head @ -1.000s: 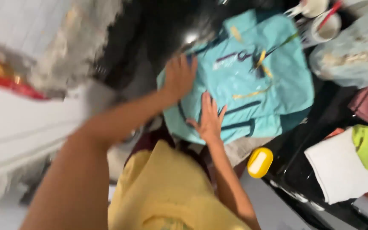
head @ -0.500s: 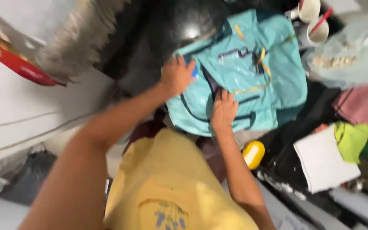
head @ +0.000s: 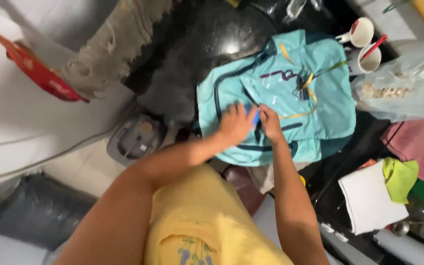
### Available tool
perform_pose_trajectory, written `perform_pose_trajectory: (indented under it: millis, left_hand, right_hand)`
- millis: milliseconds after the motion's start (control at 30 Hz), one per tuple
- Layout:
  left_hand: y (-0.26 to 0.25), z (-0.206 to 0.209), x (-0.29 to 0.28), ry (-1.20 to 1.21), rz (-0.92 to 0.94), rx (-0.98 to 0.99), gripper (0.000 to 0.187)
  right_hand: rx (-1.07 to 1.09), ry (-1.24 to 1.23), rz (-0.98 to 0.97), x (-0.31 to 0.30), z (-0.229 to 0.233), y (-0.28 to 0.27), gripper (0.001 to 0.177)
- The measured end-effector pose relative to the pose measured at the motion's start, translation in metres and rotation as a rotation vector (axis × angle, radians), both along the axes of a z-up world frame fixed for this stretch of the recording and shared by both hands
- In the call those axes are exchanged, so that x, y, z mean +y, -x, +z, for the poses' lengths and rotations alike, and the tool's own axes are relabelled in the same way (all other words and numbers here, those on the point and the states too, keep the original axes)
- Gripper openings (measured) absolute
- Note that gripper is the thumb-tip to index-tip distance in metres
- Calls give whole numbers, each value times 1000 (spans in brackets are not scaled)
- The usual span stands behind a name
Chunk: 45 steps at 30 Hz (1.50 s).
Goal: The person cleans a backpack by scrubbing its exterior and interior with a brush, then rinses it under running water at a sink.
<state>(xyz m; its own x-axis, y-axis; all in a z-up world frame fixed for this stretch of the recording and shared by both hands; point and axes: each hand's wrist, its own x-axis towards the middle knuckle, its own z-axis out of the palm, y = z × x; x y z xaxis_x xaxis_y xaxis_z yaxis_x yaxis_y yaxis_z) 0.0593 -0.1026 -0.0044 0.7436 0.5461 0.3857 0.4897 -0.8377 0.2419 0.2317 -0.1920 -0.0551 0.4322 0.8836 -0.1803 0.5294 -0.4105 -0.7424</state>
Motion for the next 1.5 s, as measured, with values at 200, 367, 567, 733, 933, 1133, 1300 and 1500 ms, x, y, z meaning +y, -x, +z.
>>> perform_pose_trajectory:
  millis: [200,367,567,733,933,1133,1300,1500]
  left_hand:
    - [-16,-21,73,20,181,198,66]
    - [35,4,16,-183,-99,-15,20]
    - [56,30,55,-205,-166,5,17]
    - [47,-4,-13,102,-348,161,78]
    - [56,-32,12,79,-393,338,35]
    - [102,20,37,110,-350,398,68]
    - [89,83,132,-2,-160,302,63]
    - [53,57,147,431,150,53,58]
  right_hand:
    - [111,32,-102,-13,-58,-19,35]
    - [119,23,-98,11,-23,-4,45]
    - [-43,29,-65,11,-32,-3,36]
    - [3,99,-24,5,-25,-1,30]
    - [-65,81,-42,10,-11,13,31]
    - [-72,99,-27,6,4,23,34]
    - [-325,315,-26,8,5,29,27]
    - [-483,91,174,114,106,31,55]
